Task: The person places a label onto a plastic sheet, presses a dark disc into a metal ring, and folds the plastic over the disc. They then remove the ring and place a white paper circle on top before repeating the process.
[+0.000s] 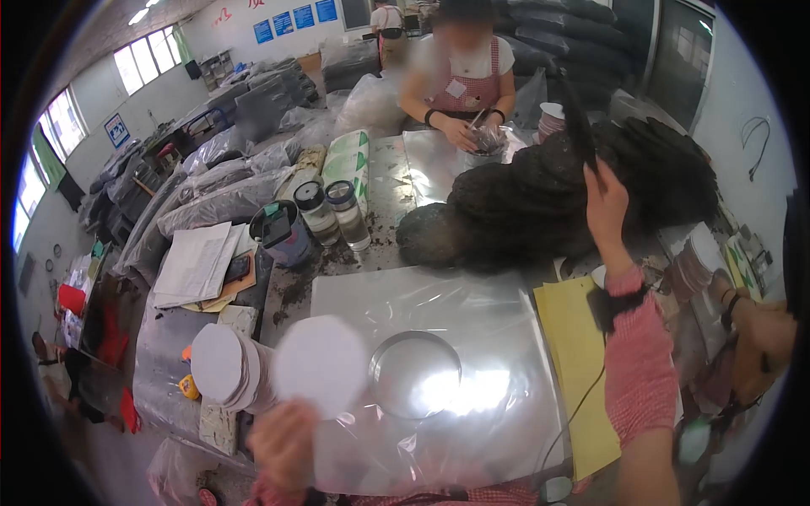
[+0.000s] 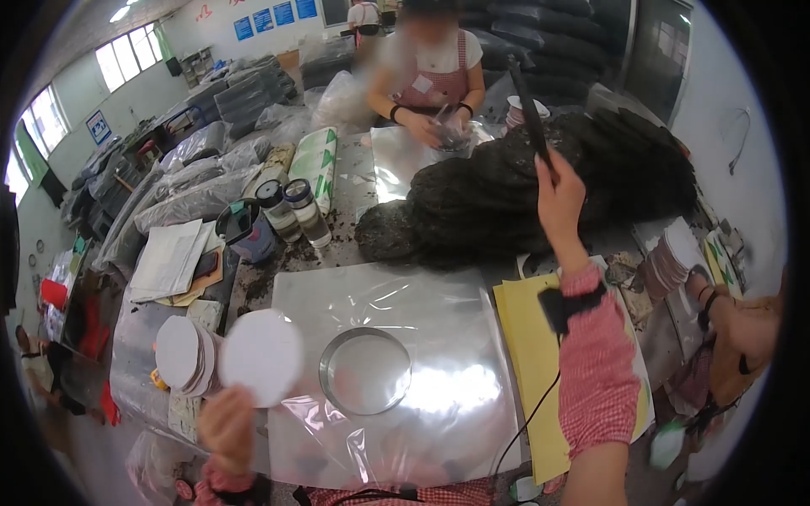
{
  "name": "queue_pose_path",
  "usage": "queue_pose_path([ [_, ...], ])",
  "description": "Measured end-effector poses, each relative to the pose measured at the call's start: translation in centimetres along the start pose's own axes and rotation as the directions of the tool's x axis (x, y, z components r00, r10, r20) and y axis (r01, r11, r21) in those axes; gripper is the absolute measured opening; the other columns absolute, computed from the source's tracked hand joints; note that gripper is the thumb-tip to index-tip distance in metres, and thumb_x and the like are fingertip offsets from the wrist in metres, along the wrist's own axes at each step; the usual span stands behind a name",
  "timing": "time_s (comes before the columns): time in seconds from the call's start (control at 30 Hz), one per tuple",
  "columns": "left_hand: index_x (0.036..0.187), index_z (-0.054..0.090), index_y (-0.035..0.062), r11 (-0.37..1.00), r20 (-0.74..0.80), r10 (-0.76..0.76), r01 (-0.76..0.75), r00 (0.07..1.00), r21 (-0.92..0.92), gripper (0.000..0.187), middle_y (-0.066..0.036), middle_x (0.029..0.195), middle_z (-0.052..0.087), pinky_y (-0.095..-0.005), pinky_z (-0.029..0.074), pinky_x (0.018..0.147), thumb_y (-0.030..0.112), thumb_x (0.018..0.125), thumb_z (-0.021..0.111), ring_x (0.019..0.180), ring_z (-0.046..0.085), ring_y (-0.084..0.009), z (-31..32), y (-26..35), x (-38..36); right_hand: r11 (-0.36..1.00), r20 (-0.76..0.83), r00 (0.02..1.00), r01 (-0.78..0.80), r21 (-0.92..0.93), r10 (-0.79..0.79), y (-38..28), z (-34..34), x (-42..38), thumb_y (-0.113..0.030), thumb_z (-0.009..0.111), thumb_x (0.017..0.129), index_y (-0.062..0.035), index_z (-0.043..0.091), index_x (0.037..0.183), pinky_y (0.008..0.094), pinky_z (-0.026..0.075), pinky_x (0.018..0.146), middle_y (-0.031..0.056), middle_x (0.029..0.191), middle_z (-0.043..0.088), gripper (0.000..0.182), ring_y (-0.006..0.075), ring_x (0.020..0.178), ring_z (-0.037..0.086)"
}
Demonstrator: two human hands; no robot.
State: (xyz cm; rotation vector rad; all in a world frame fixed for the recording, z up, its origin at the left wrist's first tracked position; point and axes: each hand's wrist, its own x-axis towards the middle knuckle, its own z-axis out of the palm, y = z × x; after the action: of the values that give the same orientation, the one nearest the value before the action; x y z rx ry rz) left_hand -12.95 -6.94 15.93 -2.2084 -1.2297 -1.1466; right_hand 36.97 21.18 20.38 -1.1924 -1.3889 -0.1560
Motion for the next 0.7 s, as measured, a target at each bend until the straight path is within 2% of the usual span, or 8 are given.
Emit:
queue_pose_path([
  [0.07, 0.103, 0.076, 0.0052, 0.966, 0.205, -0.010, 0.063, 0.979, -0.249, 0.029, -0.012, 0.104, 0.075, -0.0367, 0.057, 0.078, 0.002, 0.075, 0.069, 0.097, 0.074, -0.0285, 7.1, 3.3, -0.3, 0.965, 0.110, 0.978, -0.194, 0.176, 0.177, -3.3, 0.0, -5.1, -0.016, 0.062, 0.101, 0.0067, 0.065, 0.122, 0.0249, 0.050, 0.080, 0.0045, 0.097, 0.071, 0.031, 0.0068, 0.087, 0.059],
  [0.13, 0.108, 0.074, 0.0086, 0.972, 0.406, -0.055, 0.143, 0.912, -0.189, 0.032, -0.008, 0.110, 0.075, -0.0354, 0.057, 0.075, 0.006, 0.077, 0.068, 0.101, 0.073, -0.0233, 13.3, 4.4, -5.2, 0.678, 0.275, 0.816, -0.576, 0.457, 0.508, -6.5, 0.4, -10.3, -0.015, 0.062, 0.101, 0.0076, 0.064, 0.124, 0.0244, 0.050, 0.080, 0.0014, 0.098, 0.070, 0.032, 0.0069, 0.086, 0.060],
  [0.2, 0.109, 0.073, 0.0094, 0.976, 0.480, -0.077, 0.164, 0.874, -0.141, 0.030, -0.007, 0.112, 0.074, -0.0350, 0.056, 0.073, 0.009, 0.079, 0.069, 0.102, 0.073, -0.0220, 14.6, 4.1, -5.9, 0.633, 0.450, 0.743, -0.663, 0.399, 0.495, -9.5, -0.2, -14.7, -0.015, 0.064, 0.101, 0.0064, 0.063, 0.126, 0.0236, 0.050, 0.079, -0.0006, 0.103, 0.069, 0.033, 0.0050, 0.088, 0.058],
  [0.3, 0.105, 0.073, 0.0103, 0.980, 0.494, -0.016, 0.111, 0.869, -0.164, 0.025, -0.007, 0.114, 0.074, -0.0337, 0.056, 0.071, 0.015, 0.081, 0.072, 0.104, 0.072, -0.0194, 12.4, 4.2, -7.1, 0.983, 0.562, 0.813, 0.069, 0.170, -0.155, -13.8, -1.9, -21.6, -0.007, 0.068, 0.091, 0.0042, 0.066, 0.123, 0.0364, 0.053, 0.092, 0.0167, 0.115, 0.069, 0.034, 0.0323, 0.105, 0.067],
  [0.4, 0.115, 0.073, 0.0118, 0.878, 0.444, 0.292, -0.053, 0.847, -0.476, 0.033, -0.004, 0.099, 0.071, -0.0315, 0.057, 0.070, 0.014, 0.082, 0.074, 0.085, 0.071, -0.0218, 9.4, 4.1, -6.7, 0.786, 0.717, 0.424, 0.550, 0.281, -0.553, -12.9, -1.0, -31.0, -0.026, 0.073, 0.087, 0.0039, 0.065, 0.122, 0.0439, 0.051, 0.103, 0.0192, 0.123, 0.066, 0.046, 0.0337, 0.117, 0.063],
  [0.53, 0.131, 0.063, 0.0068, 0.954, 0.572, 0.050, 0.130, 0.819, -0.269, 0.051, -0.011, 0.096, 0.062, -0.0361, 0.055, 0.070, 0.017, 0.083, 0.076, 0.085, 0.065, -0.0277, 10.7, 2.2, -3.7, 0.888, 0.739, 0.505, 0.354, 0.294, -0.446, -16.0, -0.6, -27.1, -0.050, 0.080, 0.066, 0.0105, 0.057, 0.128, 0.0415, 0.052, 0.099, 0.0224, 0.127, 0.060, 0.090, 0.0349, 0.116, 0.061],
  [0.63, 0.143, 0.036, -0.0146, 0.966, 0.783, -0.110, 0.253, 0.612, -0.062, 0.108, -0.022, 0.114, 0.055, -0.0359, 0.057, 0.077, 0.035, 0.064, 0.091, 0.094, 0.067, -0.0330, 13.5, 0.7, 3.0, 0.957, 0.945, 0.315, 0.289, -0.013, -0.082, -19.5, 3.3, -22.6, -0.038, 0.090, 0.055, 0.0154, 0.034, 0.144, 0.0317, 0.058, 0.079, 0.0220, 0.122, 0.054, 0.118, 0.0319, 0.099, 0.064],
  [0.7, 0.142, 0.032, -0.0191, 0.986, 0.857, -0.079, 0.168, 0.508, -0.008, 0.121, -0.024, 0.116, 0.055, -0.0352, 0.058, 0.078, 0.038, 0.056, 0.094, 0.094, 0.068, -0.0328, 16.1, 1.8, 2.1, 0.929, 0.954, 0.298, 0.357, -0.101, -0.011, -17.1, 6.8, -26.9, -0.030, 0.087, 0.060, 0.0154, 0.033, 0.145, 0.0328, 0.058, 0.073, 0.0205, 0.115, 0.053, 0.111, 0.0304, 0.093, 0.065],
])
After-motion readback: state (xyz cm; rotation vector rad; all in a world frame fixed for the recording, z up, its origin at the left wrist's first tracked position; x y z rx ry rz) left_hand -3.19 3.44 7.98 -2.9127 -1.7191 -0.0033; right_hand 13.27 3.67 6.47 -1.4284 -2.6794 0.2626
